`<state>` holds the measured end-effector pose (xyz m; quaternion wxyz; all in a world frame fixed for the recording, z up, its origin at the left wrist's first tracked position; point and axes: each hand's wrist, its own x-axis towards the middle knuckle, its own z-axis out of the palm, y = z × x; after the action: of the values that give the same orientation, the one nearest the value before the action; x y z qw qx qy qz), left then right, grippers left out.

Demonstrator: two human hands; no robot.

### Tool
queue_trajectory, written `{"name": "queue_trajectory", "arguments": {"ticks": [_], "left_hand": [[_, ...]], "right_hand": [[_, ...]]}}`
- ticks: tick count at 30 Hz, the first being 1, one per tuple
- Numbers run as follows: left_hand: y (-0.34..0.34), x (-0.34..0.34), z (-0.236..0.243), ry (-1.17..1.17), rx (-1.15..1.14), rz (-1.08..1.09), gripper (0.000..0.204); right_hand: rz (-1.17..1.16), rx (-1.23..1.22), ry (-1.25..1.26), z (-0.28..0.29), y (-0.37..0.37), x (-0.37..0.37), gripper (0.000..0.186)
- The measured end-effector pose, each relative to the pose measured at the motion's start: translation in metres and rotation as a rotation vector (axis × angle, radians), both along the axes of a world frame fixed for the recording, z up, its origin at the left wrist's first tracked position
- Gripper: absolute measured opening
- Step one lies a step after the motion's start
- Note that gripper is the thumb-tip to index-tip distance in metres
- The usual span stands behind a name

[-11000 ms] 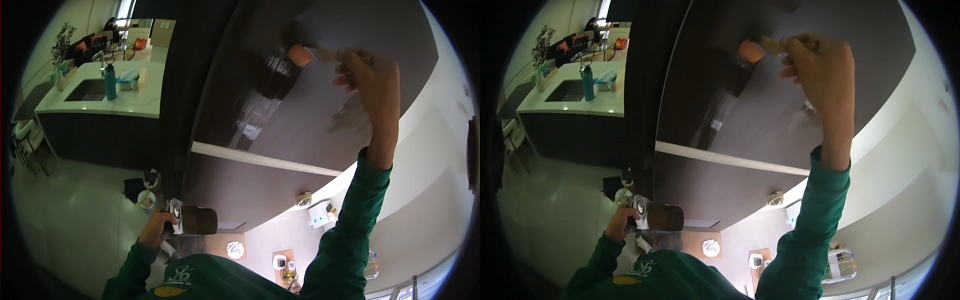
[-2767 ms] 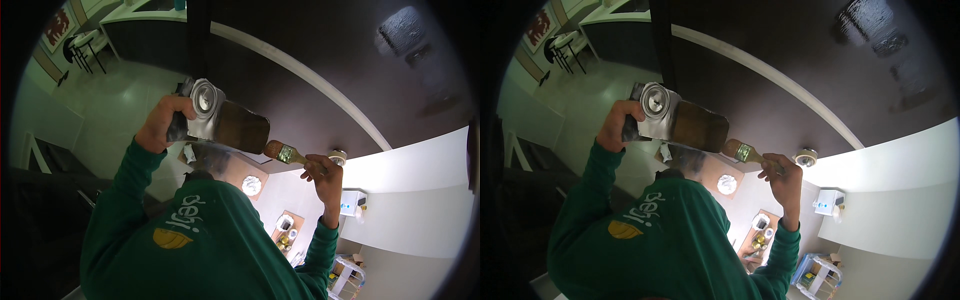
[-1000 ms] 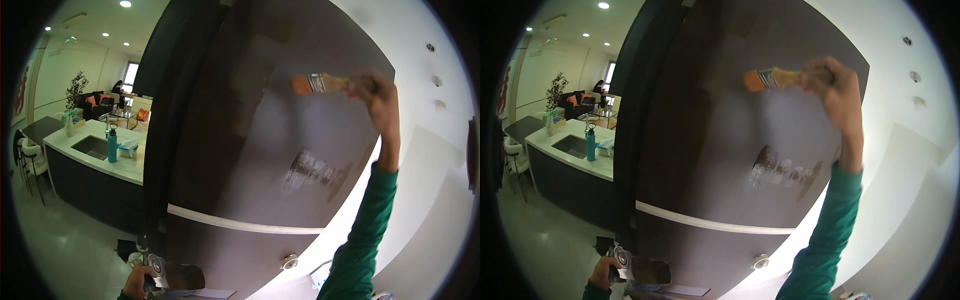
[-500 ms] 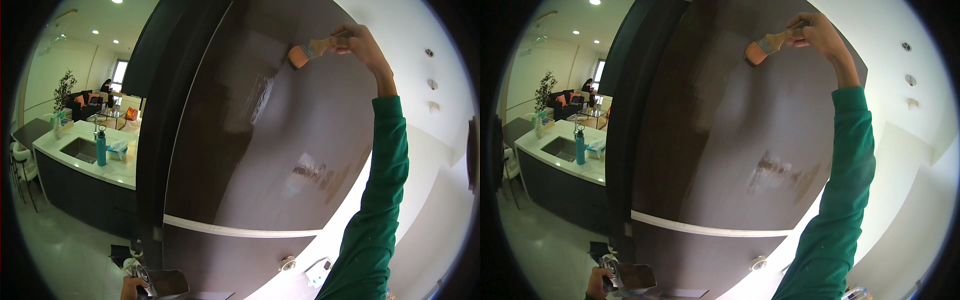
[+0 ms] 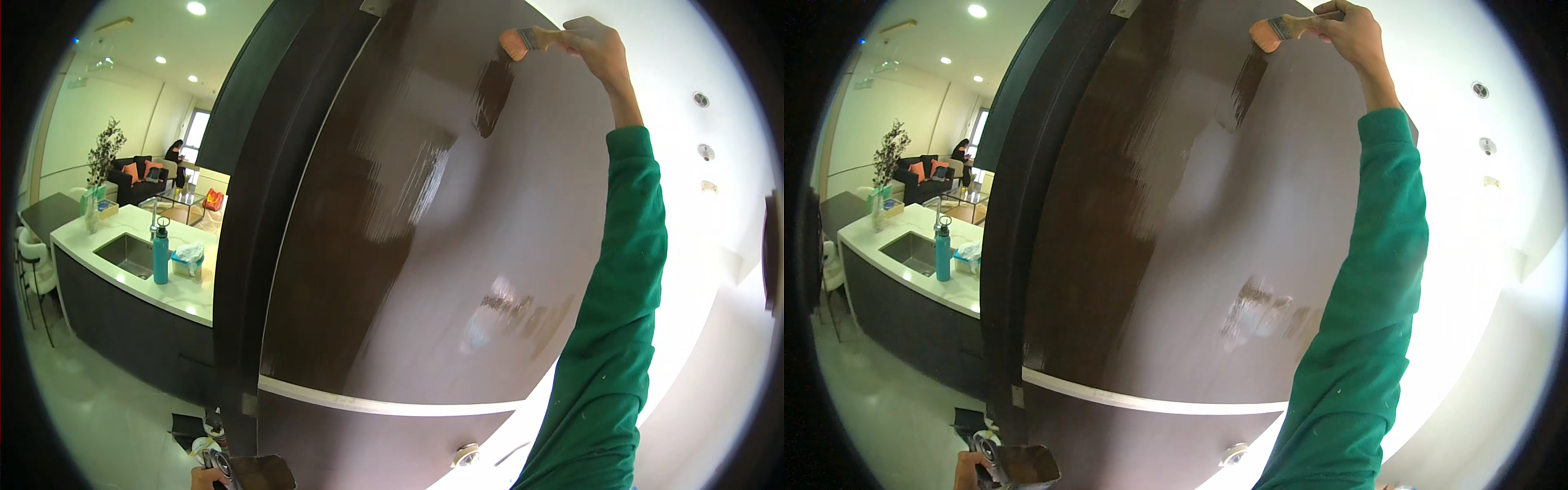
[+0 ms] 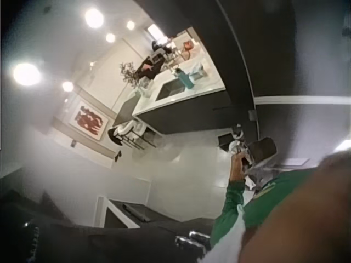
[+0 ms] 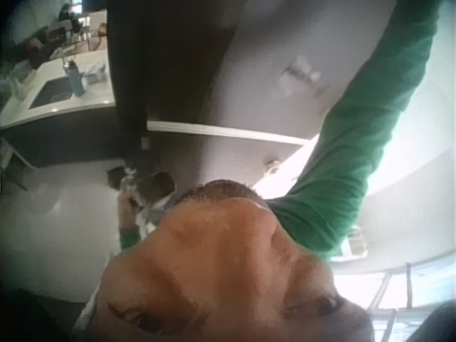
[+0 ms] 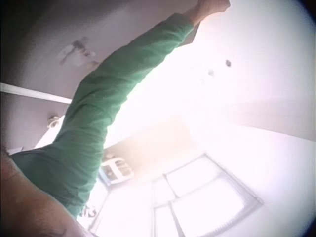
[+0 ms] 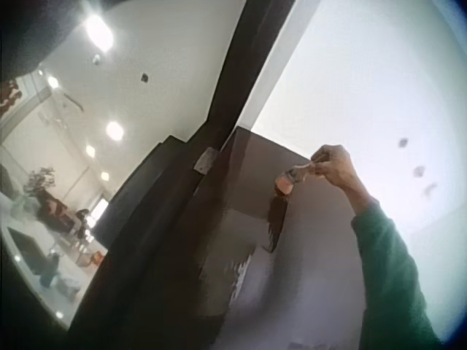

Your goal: The person paints a dark-colored door using a paintbrush and a paint can. They repeatedly dip the brush into the can and apply paint to the door surface, covering the area in vertical strokes. The task continues throughout the clip as the person works on different sections of the door.

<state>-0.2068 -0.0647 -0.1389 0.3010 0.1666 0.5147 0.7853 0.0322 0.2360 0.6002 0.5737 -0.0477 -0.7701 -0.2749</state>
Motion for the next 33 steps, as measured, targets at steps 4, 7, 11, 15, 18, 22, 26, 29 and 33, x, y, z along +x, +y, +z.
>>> {"name": "queue_trajectory", "arguments": {"ticks": [4, 7, 11, 15, 18, 22, 26, 29, 33], "left_hand": [[0.004, 0.002, 0.011, 0.064, -0.076, -0.015, 0.03], [0.003, 0.006, 0.009, 0.07, -0.015, -0.013, 0.031], [-0.005, 0.002, -0.004, 0.075, -0.063, 0.008, 0.031], [0.003, 0.001, -0.015, -0.082, -0.092, 0.074, 0.032], [0.0, 0.007, 0.0, -0.066, -0.179, 0.091, 0.032], [-0.007, 0.008, 0.001, 0.001, -0.164, 0.086, 0.03], [-0.011, 0.01, -0.008, -0.028, -0.162, 0.131, 0.029], [-0.011, 0.011, -0.012, -0.049, -0.181, 0.103, 0.027], [-0.016, 0.016, -0.004, -0.053, -0.216, 0.069, 0.025]], "right_hand": [[-0.11, 0.126, 0.136, 0.007, 0.002, -0.01, 0.04], [-0.085, 0.166, 0.207, 0.021, 0.012, -0.018, 0.038], [-0.143, 0.21, 0.32, 0.044, 0.02, -0.023, 0.034], [-0.087, 0.337, 0.42, 0.065, 0.022, -0.056, 0.028], [-0.004, 0.322, 0.476, 0.047, 0.019, -0.061, 0.023], [-0.058, 0.443, 0.503, 0.075, 0.044, -0.049, 0.029], [-0.086, 0.552, 0.522, 0.052, 0.052, -0.034, 0.028], [-0.096, 0.553, 0.516, 0.045, 0.053, -0.035, 0.025], [-0.036, 0.456, 0.446, 0.022, 0.044, -0.05, 0.023]]}}
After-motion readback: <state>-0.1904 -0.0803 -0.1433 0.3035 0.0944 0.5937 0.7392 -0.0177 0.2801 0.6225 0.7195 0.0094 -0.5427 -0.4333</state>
